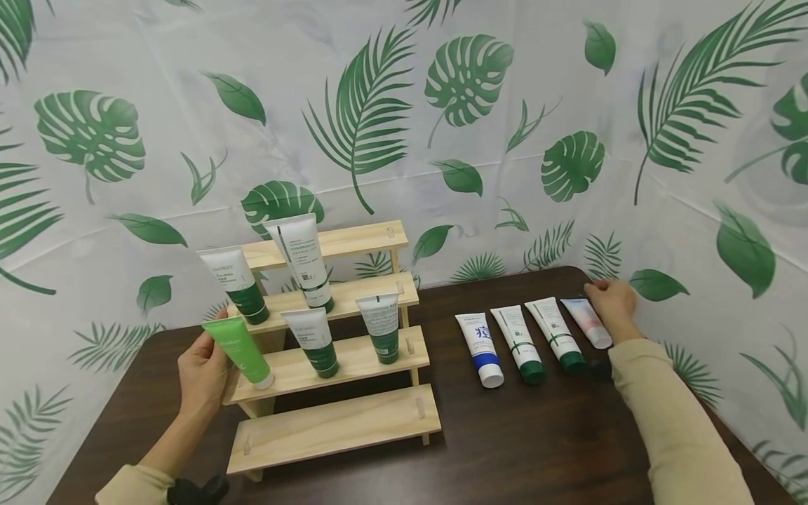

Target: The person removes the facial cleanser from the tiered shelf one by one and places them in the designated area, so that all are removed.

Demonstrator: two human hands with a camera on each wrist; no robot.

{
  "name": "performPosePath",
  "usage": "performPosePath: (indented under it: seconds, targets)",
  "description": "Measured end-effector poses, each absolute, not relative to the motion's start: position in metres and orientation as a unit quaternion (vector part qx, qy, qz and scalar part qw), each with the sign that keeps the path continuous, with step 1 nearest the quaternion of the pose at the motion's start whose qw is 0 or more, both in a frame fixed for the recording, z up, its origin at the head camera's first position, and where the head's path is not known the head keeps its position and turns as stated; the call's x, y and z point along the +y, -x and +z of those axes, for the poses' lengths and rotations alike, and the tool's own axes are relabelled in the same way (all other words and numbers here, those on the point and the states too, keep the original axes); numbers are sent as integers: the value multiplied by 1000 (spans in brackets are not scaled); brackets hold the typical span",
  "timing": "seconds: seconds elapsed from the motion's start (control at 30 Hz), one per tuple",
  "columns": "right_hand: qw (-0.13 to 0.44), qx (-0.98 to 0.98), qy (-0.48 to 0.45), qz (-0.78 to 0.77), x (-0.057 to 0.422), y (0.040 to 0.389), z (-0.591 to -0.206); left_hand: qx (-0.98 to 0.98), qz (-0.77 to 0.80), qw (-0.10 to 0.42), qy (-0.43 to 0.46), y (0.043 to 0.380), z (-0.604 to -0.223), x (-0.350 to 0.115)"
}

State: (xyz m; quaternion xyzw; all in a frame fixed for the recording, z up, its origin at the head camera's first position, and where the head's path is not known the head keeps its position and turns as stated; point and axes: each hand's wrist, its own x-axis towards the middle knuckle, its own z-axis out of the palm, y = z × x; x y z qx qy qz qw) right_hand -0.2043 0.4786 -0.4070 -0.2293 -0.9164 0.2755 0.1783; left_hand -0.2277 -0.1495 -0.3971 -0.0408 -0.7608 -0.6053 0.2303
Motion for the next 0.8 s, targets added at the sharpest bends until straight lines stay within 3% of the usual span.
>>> performPosePath:
  seconds: [0.27, 0.8]
  targets:
    - [220, -894, 175, 349, 431, 225, -361, -754, -614, 230, 41, 229, -397, -149]
    - [170, -816, -68, 549, 281, 234, -284, -754, -612, 236, 39, 230, -398, -148]
